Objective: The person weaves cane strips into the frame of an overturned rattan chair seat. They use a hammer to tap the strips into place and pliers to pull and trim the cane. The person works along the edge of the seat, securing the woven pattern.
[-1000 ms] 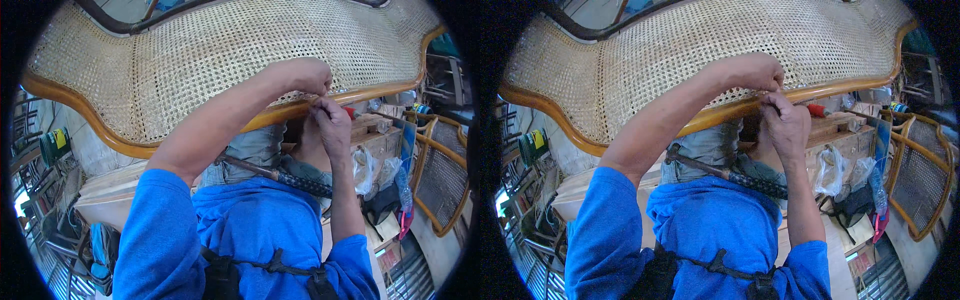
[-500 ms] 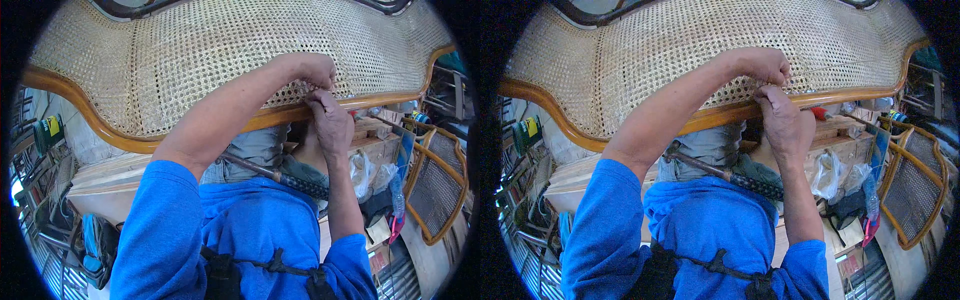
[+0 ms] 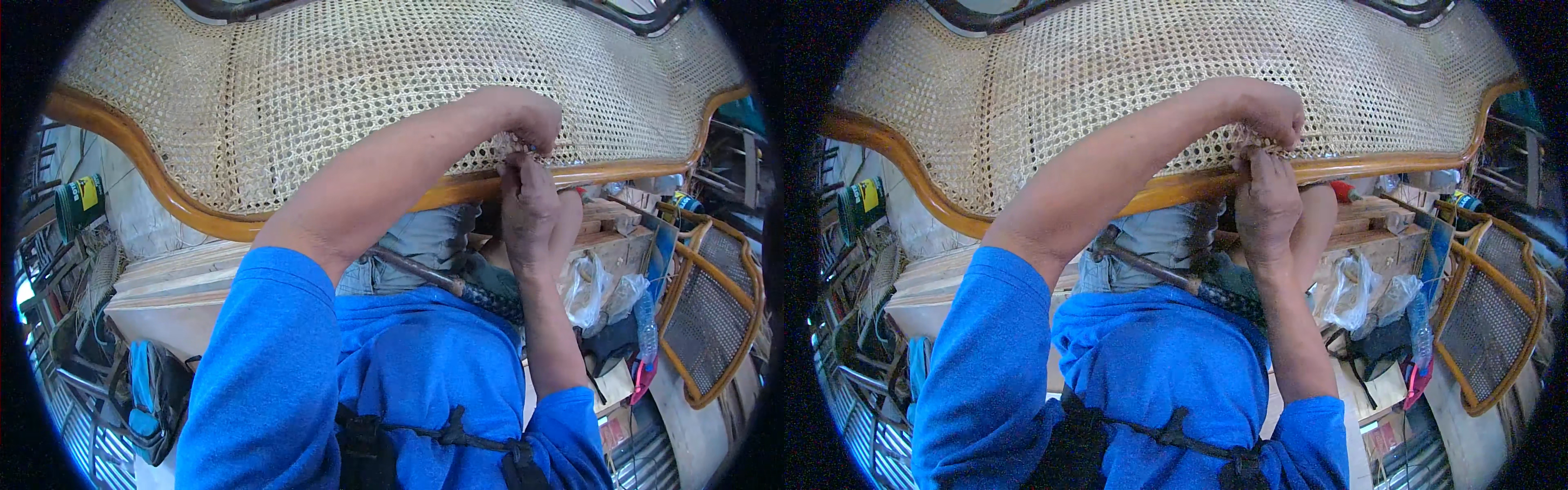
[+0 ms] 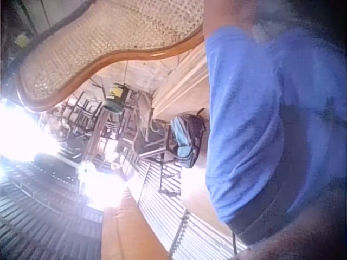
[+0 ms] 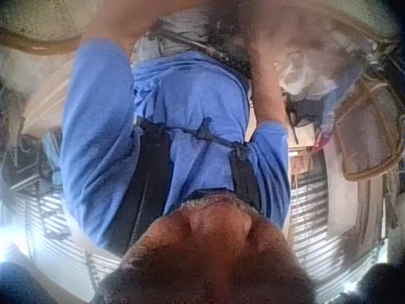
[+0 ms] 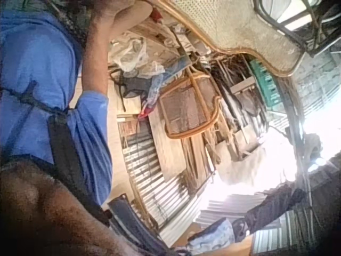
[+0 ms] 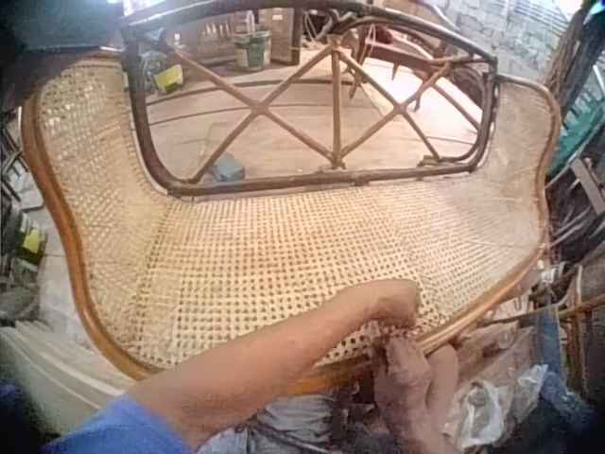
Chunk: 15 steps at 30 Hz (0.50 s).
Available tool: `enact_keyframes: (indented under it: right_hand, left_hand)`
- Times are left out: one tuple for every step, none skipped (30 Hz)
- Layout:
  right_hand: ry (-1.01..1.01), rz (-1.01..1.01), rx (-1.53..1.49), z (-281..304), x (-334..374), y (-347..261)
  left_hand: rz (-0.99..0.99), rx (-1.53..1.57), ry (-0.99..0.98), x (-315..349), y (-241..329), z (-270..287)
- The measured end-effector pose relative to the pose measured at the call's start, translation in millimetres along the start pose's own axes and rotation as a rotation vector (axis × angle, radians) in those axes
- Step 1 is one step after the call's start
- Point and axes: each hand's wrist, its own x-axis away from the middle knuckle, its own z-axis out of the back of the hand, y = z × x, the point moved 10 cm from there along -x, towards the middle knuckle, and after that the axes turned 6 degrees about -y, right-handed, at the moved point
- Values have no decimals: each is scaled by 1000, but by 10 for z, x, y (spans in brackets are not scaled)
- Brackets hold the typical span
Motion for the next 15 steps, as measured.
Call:
enact_keyframes:
  right_hand:
    - [0,-12,5,-5,0,3]
    - [1,-24,9,-8,-1,6]
    - [1,-36,12,-13,2,11]
    - [-7,-20,21,-13,2,2]
    - [-15,-6,30,-2,1,2]
    - [-25,13,36,5,-8,-40]
    - [-44,7,46,24,-15,-79]
    - [-64,2,56,72,-29,-138]
    - [-82,-5,66,88,-37,-173]
    - [-78,5,92,90,-35,-180]
    - [-73,15,118,97,-34,-164]
    - [-66,25,145,109,-42,-153]
    - [-64,67,139,121,-49,-215]
    - [-62,110,133,149,-59,-289]
    - [-58,145,131,168,-69,-316]
  left_hand:
    - [5,-25,-7,-5,39,0]
    - [11,-49,-14,-11,80,0]
    - [18,-73,-22,17,134,1]
    - [6,-79,-28,44,207,1]
    - [-6,-85,-33,68,283,3]
    - [-15,-89,-37,92,312,3]
    - [-42,-65,-51,58,320,-33]
    - [-25,-73,-71,42,323,-67]
    - [-10,-81,-92,34,345,-102]
    - [5,-89,-113,29,361,-132]
    - [-5,-99,-186,19,397,-178]
    - [-15,-106,-203,-34,402,-195]
    - [-14,-104,-215,-82,367,-232]
    - [-13,-102,-226,-128,325,-259]
    - [113,-14,-395,-75,265,-376]
